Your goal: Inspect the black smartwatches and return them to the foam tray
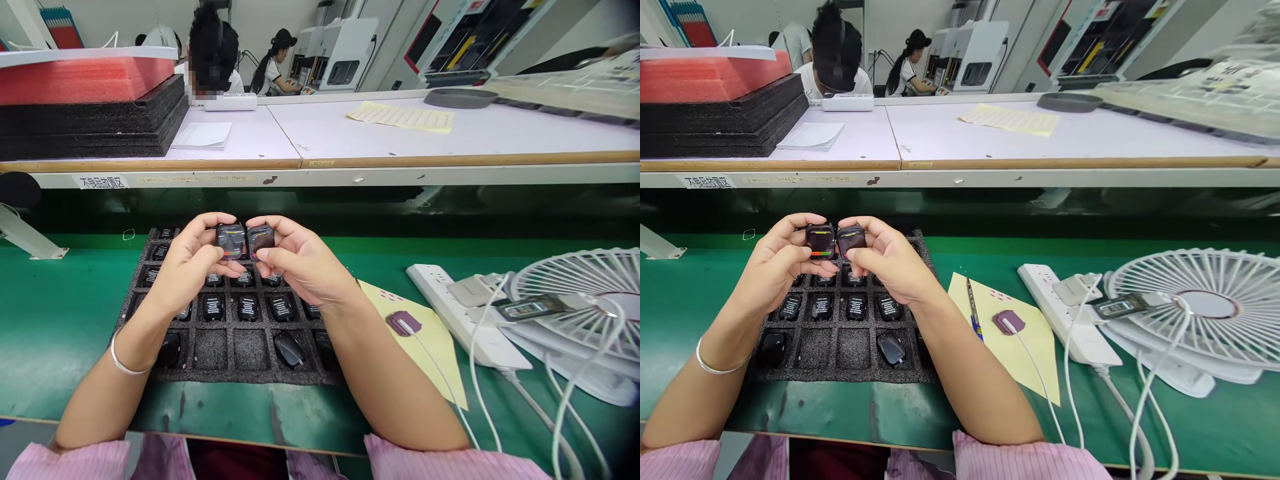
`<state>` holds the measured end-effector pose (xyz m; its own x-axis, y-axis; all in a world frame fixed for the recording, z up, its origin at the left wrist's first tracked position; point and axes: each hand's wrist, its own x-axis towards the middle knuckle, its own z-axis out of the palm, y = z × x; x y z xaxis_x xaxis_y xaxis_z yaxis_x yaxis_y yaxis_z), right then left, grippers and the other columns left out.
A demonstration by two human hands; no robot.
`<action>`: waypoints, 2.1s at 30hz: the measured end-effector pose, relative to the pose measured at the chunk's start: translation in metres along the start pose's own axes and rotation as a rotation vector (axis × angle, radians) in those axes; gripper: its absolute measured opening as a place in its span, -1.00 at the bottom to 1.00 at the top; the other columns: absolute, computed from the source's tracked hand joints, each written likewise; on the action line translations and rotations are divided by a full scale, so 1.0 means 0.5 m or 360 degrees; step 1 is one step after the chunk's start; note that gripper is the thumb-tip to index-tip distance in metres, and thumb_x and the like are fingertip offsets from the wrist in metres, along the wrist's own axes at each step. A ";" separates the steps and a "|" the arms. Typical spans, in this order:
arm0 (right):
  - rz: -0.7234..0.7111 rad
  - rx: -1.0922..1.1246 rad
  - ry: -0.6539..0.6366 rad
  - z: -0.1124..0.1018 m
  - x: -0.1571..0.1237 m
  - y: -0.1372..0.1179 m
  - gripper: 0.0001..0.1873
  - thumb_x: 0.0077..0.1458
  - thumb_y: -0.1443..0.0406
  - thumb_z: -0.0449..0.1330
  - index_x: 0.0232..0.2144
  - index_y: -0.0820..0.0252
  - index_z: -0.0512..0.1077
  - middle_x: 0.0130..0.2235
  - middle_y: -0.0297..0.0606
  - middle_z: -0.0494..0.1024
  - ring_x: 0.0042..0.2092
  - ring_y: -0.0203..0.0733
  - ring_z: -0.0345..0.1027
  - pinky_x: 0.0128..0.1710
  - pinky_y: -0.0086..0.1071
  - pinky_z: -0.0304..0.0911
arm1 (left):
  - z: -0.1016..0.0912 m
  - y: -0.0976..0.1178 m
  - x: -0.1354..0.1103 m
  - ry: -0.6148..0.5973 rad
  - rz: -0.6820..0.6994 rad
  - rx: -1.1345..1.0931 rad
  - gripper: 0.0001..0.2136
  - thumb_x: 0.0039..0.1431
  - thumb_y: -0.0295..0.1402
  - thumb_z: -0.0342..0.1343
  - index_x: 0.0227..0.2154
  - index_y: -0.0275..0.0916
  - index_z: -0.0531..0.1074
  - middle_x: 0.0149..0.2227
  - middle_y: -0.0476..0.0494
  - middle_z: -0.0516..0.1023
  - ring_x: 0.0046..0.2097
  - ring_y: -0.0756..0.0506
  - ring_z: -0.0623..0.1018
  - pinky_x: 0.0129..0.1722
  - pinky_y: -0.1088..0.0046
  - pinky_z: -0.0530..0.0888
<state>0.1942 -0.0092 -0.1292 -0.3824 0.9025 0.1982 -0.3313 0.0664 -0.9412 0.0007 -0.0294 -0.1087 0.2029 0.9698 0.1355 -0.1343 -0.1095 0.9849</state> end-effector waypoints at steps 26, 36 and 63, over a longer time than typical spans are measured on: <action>0.0102 0.0233 -0.0101 -0.016 -0.004 0.110 -0.50 0.00 0.34 0.42 0.02 0.10 0.45 -0.24 -0.38 0.66 -0.39 -0.29 0.53 -0.37 -0.42 0.41 | -0.051 -0.126 -0.027 0.0059 0.0127 0.0006 -0.38 0.03 -0.45 0.29 0.20 -0.25 0.34 -0.05 -0.18 0.68 -0.36 -0.01 0.68 -0.30 0.47 0.68; 0.0053 0.0157 -0.0137 -0.018 -0.005 0.115 -0.40 -0.02 0.35 0.41 0.09 0.12 0.39 -0.14 -0.30 0.66 -0.34 -0.25 0.54 -0.31 -0.35 0.47 | -0.053 -0.151 -0.020 0.0139 0.0341 0.0113 -0.40 0.09 -0.37 0.43 0.17 -0.16 0.35 -0.13 -0.08 0.65 -0.33 0.02 0.66 -0.31 0.57 0.65; 0.0097 0.0084 -0.0125 -0.019 -0.016 0.125 -0.39 0.03 0.27 0.47 0.12 0.12 0.41 -0.12 -0.24 0.65 -0.32 -0.19 0.57 -0.29 -0.29 0.51 | -0.032 -0.132 -0.043 0.0244 0.0270 0.0156 -0.48 0.04 -0.40 0.37 0.08 -0.16 0.38 -0.17 -0.08 0.62 -0.27 -0.04 0.65 -0.31 0.52 0.61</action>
<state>0.1848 -0.0079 -0.1924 -0.4691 0.8678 0.1638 -0.3497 -0.0122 -0.9368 -0.0103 -0.0395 -0.1783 0.0349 0.9566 0.2894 -0.0576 -0.2872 0.9561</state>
